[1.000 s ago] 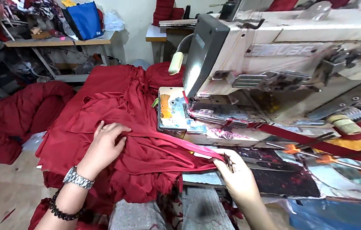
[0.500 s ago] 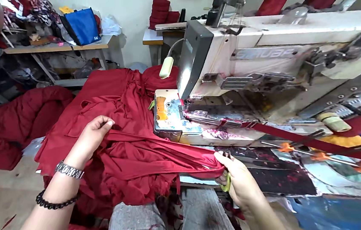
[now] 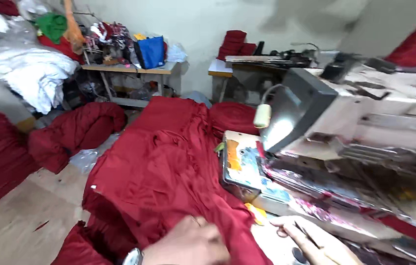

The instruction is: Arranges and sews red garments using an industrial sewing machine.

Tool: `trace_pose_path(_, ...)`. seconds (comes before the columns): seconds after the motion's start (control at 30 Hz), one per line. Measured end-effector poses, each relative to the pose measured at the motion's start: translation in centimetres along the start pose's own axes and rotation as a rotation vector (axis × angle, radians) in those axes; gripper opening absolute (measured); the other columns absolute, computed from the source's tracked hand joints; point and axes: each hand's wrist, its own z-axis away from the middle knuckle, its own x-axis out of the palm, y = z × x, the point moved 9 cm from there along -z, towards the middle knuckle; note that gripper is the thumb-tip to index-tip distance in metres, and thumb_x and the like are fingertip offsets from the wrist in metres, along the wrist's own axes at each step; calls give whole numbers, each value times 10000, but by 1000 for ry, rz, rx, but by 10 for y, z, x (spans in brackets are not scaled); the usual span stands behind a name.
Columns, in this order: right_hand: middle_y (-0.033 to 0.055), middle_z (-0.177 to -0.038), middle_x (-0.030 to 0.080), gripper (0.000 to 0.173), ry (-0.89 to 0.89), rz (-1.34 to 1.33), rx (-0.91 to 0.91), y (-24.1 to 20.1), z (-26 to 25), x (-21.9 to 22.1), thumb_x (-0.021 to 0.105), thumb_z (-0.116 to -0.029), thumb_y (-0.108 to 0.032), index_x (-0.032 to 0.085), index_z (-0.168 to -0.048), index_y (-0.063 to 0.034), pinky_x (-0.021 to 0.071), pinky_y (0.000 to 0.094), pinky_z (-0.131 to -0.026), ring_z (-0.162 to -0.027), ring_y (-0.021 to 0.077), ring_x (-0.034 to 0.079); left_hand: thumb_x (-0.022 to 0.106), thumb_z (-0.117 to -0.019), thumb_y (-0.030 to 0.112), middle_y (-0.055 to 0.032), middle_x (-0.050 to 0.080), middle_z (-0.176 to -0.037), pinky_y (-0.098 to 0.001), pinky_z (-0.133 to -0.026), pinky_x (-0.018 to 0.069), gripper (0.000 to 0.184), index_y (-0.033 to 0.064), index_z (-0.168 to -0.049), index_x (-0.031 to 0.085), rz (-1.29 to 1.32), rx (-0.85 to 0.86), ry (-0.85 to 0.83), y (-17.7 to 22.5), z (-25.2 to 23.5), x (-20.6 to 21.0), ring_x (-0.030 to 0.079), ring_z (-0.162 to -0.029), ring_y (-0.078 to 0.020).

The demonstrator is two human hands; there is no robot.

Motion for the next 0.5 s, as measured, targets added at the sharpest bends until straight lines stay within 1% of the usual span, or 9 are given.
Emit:
trace_pose_path(0.07, 165, -1044, 719, 275, 53, -17, -178, -39, -22, 12, 504, -1051, -126, 699, -1130, 52, 581, 337, -834, -906, 171, 698, 746, -920, 209, -139, 671, -1253, -509, -1007, 502, 239, 104, -1135, 747, 146, -19, -4, 3, 4, -11, 623, -1189, -326)
trace_pose_path(0.1, 145, -1026, 719, 247, 63, -10, -278, -57, -34, 22, 527, -1036, -117, 715, -1106, 28, 580, 323, -826, -897, 156, 691, 725, -937, 244, -112, 666, -1288, -474, -1038, 500, 243, 117, -1143, 750, 133, -77, 94, -10, 8, -32, 609, -1233, -284)
trace_pose_path(0.17, 68, -966, 720, 223, 142, 61, -421, -87, -59, 45, 557, -1026, -179, 743, -1049, -58, 577, 302, -770, -846, 111, 676, 597, -1005, 236, -69, 686, -1236, -447, -1026, 516, 225, 114, -1127, 742, 21, -321, 386, -64, 25, -87, 626, -1209, -216)
trace_pose_path(0.23, 56, -979, 728, 208, 197, 124, -487, -118, -89, 73, 569, -998, -175, 759, -1028, -96, 592, 373, -753, -851, 159, 698, 533, -1041, 162, -111, 669, -1212, -492, -1011, 513, 241, 79, -1185, 708, -25, -610, 611, -130, 51, -129, 624, -1180, -255)
trace_pose_path(0.3, 83, -1097, 738, 214, 75, 177, -490, -152, -118, 114, 583, -990, -120, 765, -1100, -98, 604, 452, -826, -947, 231, 728, 532, -1036, 74, -158, 621, -1313, -534, -1047, 481, 274, 74, -1279, 661, -19, -782, 699, -181, 67, -147, 582, -1252, -319)
trace_pose_path(0.37, 76, -1310, 674, 289, -183, 303, -443, -172, -144, 167, 571, -1017, -177, 705, -1269, -130, 568, 484, -937, -1107, 254, 694, 581, -978, -8, -175, 589, -1379, -569, -1079, 448, 337, 77, -1296, 653, -18, -759, 687, -210, 62, -152, 544, -1301, -361)
trace_pose_path(0.4, 92, -1403, 609, 356, -320, 391, -377, -173, -153, 191, 576, -1025, -205, 636, -1368, -132, 543, 508, -976, -1171, 283, 661, 603, -953, -32, -175, 576, -1403, -562, -1096, 442, 389, 82, -1324, 640, 1, -716, 609, -219, 53, -146, 538, -1315, -358)
trace_pose_path(0.43, 131, -1431, 568, 387, -409, 477, -317, -169, -157, 208, 587, -1022, -200, 589, -1397, -106, 536, 539, -967, -1188, 325, 644, 620, -943, -47, -161, 574, -1416, -531, -1113, 445, 436, 92, -1356, 624, 32, -687, 487, -226, 44, -137, 546, -1322, -327)
trace_pose_path(0.5, 198, -1381, 576, 336, -459, 577, -233, -158, -153, 218, 582, -1010, -129, 599, -1336, -48, 542, 575, -920, -1164, 387, 644, 627, -953, -23, -143, 620, -1370, -473, -1108, 456, 391, 80, -1330, 643, 107, -703, 256, -235, 37, -115, 591, -1277, -270)
